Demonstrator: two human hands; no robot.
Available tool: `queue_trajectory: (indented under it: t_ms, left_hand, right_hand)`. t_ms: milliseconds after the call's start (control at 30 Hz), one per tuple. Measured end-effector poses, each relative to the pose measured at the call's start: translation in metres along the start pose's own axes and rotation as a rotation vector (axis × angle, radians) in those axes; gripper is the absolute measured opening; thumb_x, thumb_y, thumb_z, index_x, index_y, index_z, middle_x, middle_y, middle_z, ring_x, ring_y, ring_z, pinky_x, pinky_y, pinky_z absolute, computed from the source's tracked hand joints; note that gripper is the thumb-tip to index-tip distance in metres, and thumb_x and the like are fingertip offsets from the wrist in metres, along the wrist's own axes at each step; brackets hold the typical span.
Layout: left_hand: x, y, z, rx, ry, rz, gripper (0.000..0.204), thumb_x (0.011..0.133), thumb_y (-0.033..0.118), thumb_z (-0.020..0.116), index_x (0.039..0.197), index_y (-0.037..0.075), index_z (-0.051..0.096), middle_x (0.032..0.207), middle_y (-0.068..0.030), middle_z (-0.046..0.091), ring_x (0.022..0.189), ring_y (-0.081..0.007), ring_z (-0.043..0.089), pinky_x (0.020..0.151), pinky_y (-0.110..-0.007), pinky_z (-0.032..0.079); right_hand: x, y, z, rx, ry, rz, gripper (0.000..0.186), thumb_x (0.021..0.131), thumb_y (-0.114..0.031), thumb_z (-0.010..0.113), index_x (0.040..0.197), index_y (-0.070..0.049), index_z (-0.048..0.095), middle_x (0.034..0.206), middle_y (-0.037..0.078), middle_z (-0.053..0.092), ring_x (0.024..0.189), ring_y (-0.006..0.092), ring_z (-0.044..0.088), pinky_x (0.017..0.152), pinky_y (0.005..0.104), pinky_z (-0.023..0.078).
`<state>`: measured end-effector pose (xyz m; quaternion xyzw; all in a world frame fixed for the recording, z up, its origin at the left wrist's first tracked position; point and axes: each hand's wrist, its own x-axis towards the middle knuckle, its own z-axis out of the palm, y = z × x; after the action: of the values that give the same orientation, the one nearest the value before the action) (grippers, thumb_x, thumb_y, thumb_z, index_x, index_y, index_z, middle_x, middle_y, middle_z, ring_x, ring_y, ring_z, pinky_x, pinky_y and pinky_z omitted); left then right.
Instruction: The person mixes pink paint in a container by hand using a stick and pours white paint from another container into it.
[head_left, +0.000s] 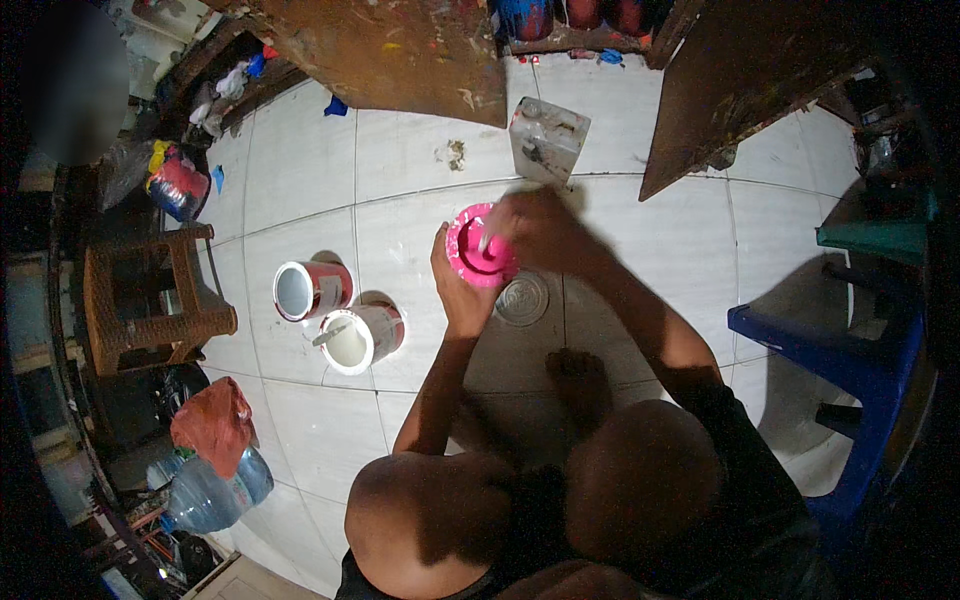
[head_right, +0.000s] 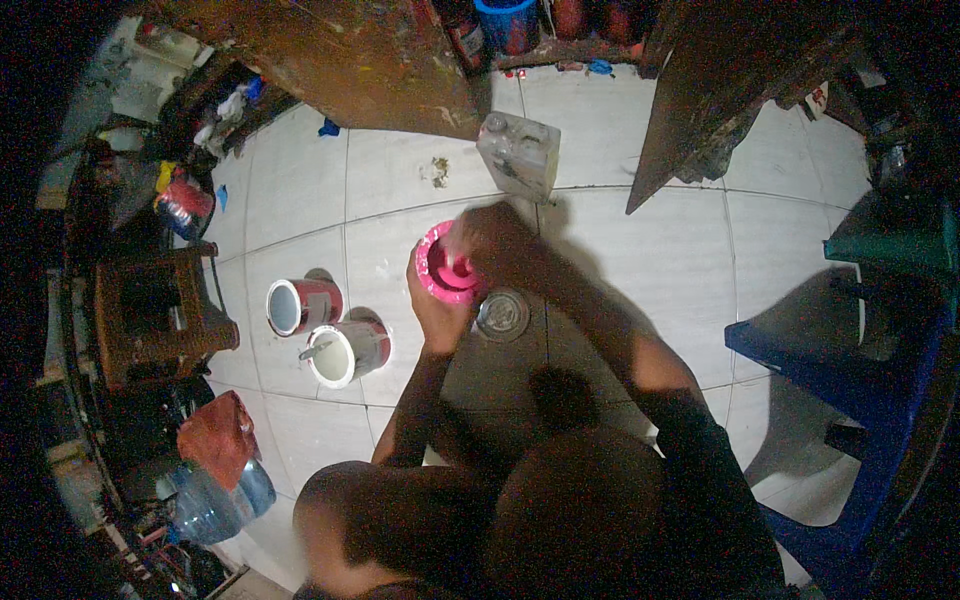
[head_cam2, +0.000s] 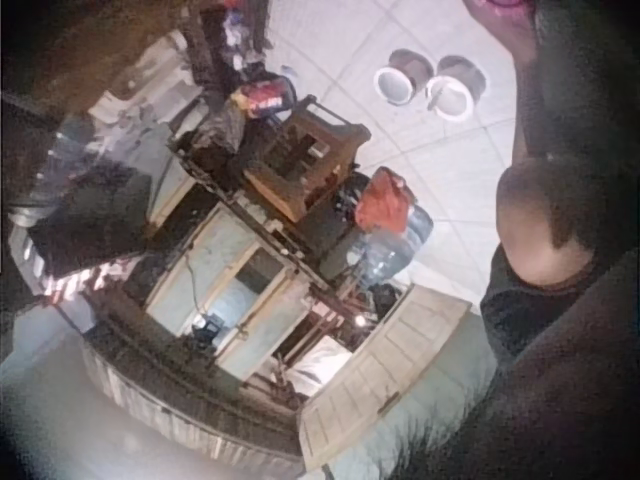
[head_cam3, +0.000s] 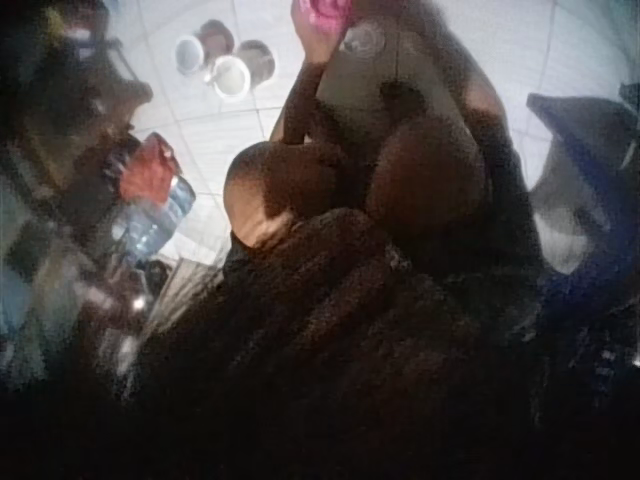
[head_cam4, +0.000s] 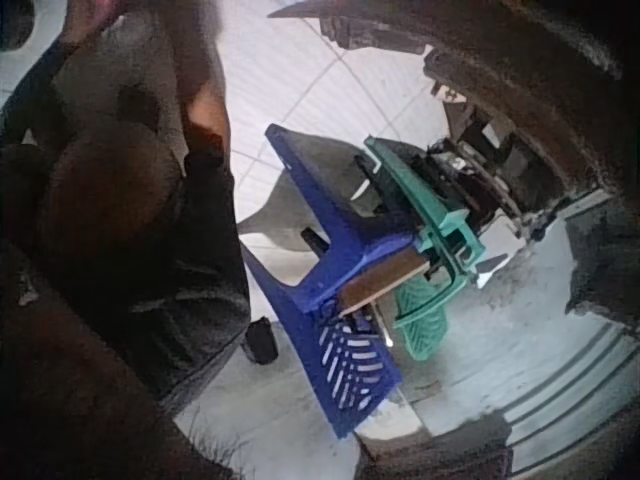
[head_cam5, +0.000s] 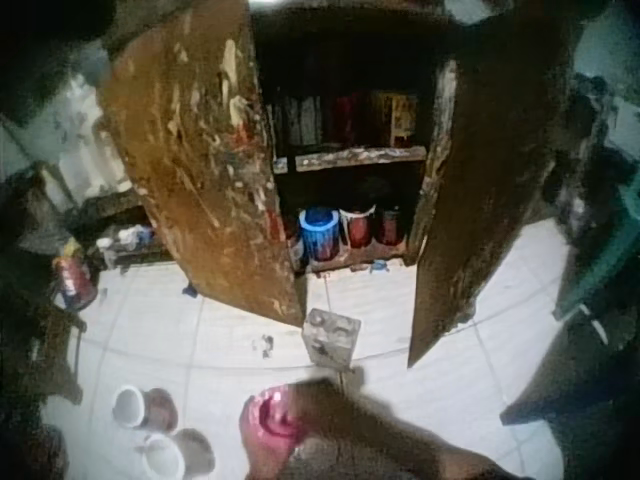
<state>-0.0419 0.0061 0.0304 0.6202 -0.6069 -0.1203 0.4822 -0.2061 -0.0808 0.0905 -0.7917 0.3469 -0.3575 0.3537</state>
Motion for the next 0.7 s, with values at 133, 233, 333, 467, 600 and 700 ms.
queue_trajectory:
  t_ms: [133,233,333,467,600,700]
  left_hand:
    - [0.006,0.004,0.007,-0.022,0.007,-0.001,0.044,0.083,0.015,0.077,0.121,-0.001,0.062,0.114,-0.0135,0.068,0.105,-0.0271,0.067,0.095,-0.037,0.050]
    - [-0.005,0.006,0.000,-0.008,0.007,-0.040,0.042,0.085,0.014,0.075,0.122,-0.001,0.062,0.112,-0.0136,0.069,0.105,-0.0277,0.067,0.096,-0.037,0.050]
    - [0.004,0.009,0.006,-0.024,-0.014,-0.043,0.048,0.084,0.016,0.076,0.125,-0.002,0.060,0.116,-0.0158,0.066,0.109,-0.0306,0.063,0.099,-0.039,0.047]
    - [-0.010,-0.013,0.004,-0.011,-0.100,-0.119,0.078,0.075,0.023,0.086,0.138,-0.004,0.049,0.135,-0.0242,0.055,0.128,-0.0409,0.051,0.111,-0.046,0.039]
    - [-0.002,-0.020,0.004,-0.092,-0.167,-0.149,0.088,0.073,0.025,0.088,0.143,-0.005,0.044,0.140,-0.0266,0.051,0.133,-0.0439,0.048,0.113,-0.047,0.037]
    - [-0.002,-0.007,0.004,-0.047,-0.084,-0.073,0.056,0.085,0.026,0.077,0.129,-0.002,0.057,0.126,-0.0191,0.061,0.119,-0.0355,0.058,0.104,-0.042,0.044]
  right_hand:
    - [-0.014,0.010,0.022,-0.156,-0.087,-0.112,0.011,0.080,-0.009,0.070,0.074,0.000,0.066,0.073,0.016,0.066,0.068,0.0257,0.067,0.066,0.0408,0.055]
    - [-0.001,-0.017,-0.001,0.001,0.003,0.150,0.011,0.079,-0.010,0.071,0.079,0.001,0.070,0.077,0.016,0.069,0.071,0.0244,0.069,0.067,0.0401,0.056]
    - [-0.011,0.038,0.012,0.137,-0.017,-0.069,0.012,0.078,-0.010,0.072,0.083,0.001,0.072,0.080,0.015,0.072,0.074,0.0228,0.070,0.068,0.0380,0.057]
    - [-0.002,-0.005,-0.004,-0.044,-0.045,0.045,0.006,0.079,-0.006,0.069,0.081,0.000,0.070,0.079,0.014,0.072,0.071,0.0285,0.069,0.067,0.0410,0.056]
    - [-0.006,0.009,0.002,-0.021,-0.029,0.041,0.008,0.079,-0.008,0.070,0.081,0.000,0.070,0.077,0.016,0.070,0.069,0.0284,0.067,0.066,0.0423,0.054]
    - [0.002,-0.006,-0.014,-0.017,0.038,0.131,0.011,0.078,-0.011,0.072,0.081,0.000,0.070,0.076,0.018,0.068,0.066,0.0262,0.066,0.065,0.0409,0.054]
